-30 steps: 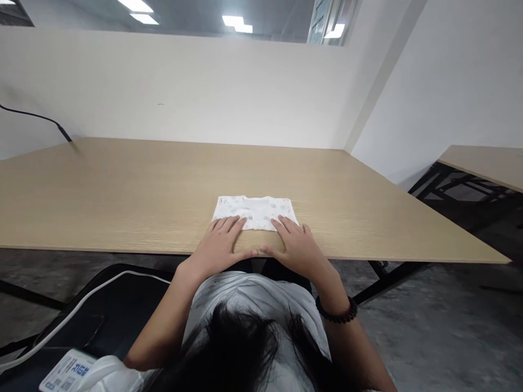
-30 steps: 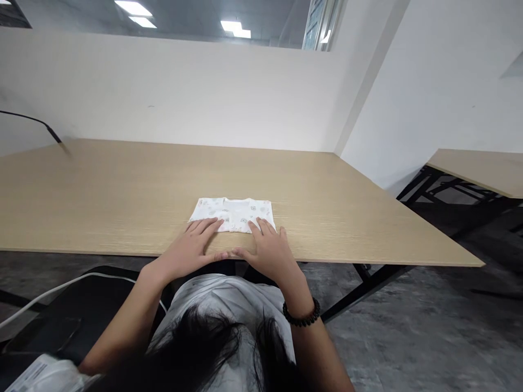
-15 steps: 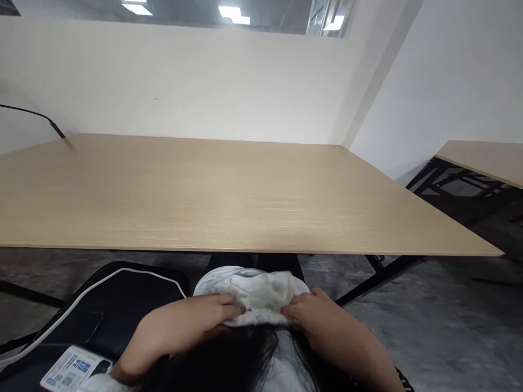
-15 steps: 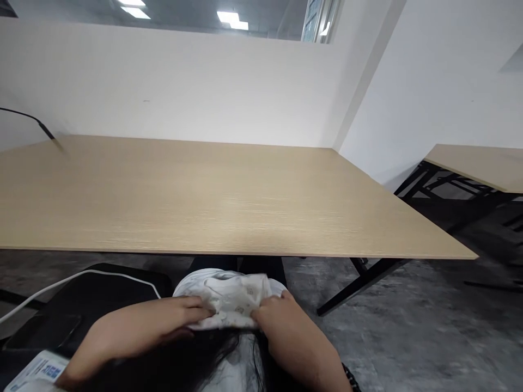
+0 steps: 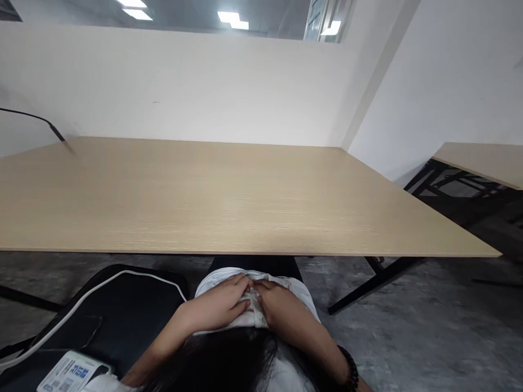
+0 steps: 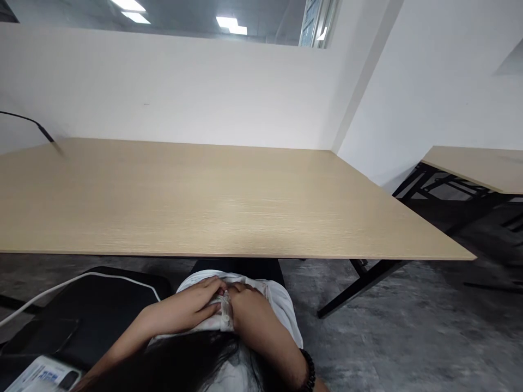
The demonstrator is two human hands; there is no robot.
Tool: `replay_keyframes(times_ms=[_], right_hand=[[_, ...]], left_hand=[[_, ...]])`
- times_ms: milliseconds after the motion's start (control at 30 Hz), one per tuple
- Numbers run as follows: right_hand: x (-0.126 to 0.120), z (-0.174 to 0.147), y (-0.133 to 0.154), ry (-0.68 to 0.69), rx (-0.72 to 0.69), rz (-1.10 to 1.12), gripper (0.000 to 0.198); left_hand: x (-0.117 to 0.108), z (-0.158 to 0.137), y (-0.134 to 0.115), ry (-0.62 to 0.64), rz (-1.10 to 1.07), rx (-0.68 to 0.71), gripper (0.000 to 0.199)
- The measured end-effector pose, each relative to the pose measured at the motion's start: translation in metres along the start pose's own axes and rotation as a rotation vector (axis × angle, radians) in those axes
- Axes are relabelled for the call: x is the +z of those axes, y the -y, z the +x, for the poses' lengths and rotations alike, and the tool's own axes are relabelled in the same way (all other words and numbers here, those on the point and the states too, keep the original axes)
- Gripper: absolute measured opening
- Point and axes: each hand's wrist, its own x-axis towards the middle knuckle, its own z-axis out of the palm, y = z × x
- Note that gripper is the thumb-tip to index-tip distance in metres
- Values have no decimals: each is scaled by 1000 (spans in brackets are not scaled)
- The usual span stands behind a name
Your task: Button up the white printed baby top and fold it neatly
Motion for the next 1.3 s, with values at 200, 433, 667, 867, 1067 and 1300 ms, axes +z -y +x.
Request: replay_keyframes(times_ms=[200, 433, 667, 867, 1067, 1300], right_hand=[[-4, -4, -3, 23, 48, -80, 23], [1, -8, -6, -240, 47, 95, 11], [-6, -7, 1, -490, -122, 314, 11], [-8, -9, 2, -602, -190, 456, 10], [-2, -10, -2, -719, -53, 526, 12], [-6, -10, 1, -681, -98, 452, 19]], left_hand=[[6, 8, -3, -23, -3, 6, 16], [0, 8, -13, -134, -118, -10, 12], [-2, 7, -13, -250, -140, -7, 29], [1, 9, -9, -329, -171, -60, 39], [-13, -2, -27, -208, -187, 26, 31], [-8, -2, -30, -93, -92, 135, 17]])
